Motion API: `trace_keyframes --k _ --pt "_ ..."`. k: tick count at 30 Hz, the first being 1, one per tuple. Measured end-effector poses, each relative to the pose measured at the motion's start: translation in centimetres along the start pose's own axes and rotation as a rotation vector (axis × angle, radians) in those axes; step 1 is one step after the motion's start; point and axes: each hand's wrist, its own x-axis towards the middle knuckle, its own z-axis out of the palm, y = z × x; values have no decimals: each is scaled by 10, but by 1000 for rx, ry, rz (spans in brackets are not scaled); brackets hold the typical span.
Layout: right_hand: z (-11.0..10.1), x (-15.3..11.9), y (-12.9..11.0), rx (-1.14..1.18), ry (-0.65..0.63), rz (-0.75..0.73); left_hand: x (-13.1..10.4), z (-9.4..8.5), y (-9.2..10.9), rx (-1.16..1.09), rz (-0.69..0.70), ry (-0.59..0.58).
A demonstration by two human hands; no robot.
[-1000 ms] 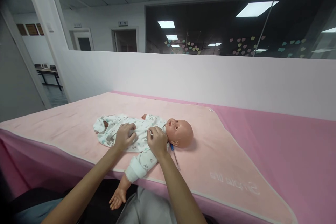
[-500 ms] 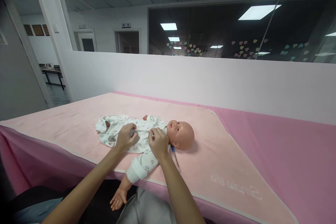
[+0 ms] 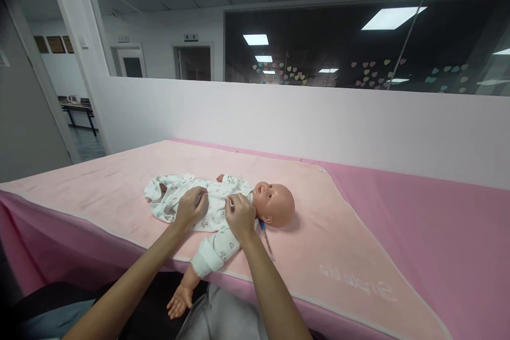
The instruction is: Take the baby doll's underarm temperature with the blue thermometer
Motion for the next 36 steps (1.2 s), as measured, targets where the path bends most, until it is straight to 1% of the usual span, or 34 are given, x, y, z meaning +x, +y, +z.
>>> trace_keyframes --k 7,14,18,21,24,31,36 --pt "0 0 0 2 4 -1 0 6 -2 25 -10 16" --pt "0 0 0 13 16 3 1 6 -3 144 -90 18" --pt "0 0 0 16 15 7 0 1 -3 41 -134 44" --pt "0 0 0 17 12 4 -2 -1 -4 -38 -129 29" --pt "0 0 0 19 7 7 -2 -3 -2 -37 -130 10" --pt "0 0 0 18 8 15 -1 -4 2 -63 -123 10" --pt "1 0 1 11 1 12 -1 0 1 20 -175 -34"
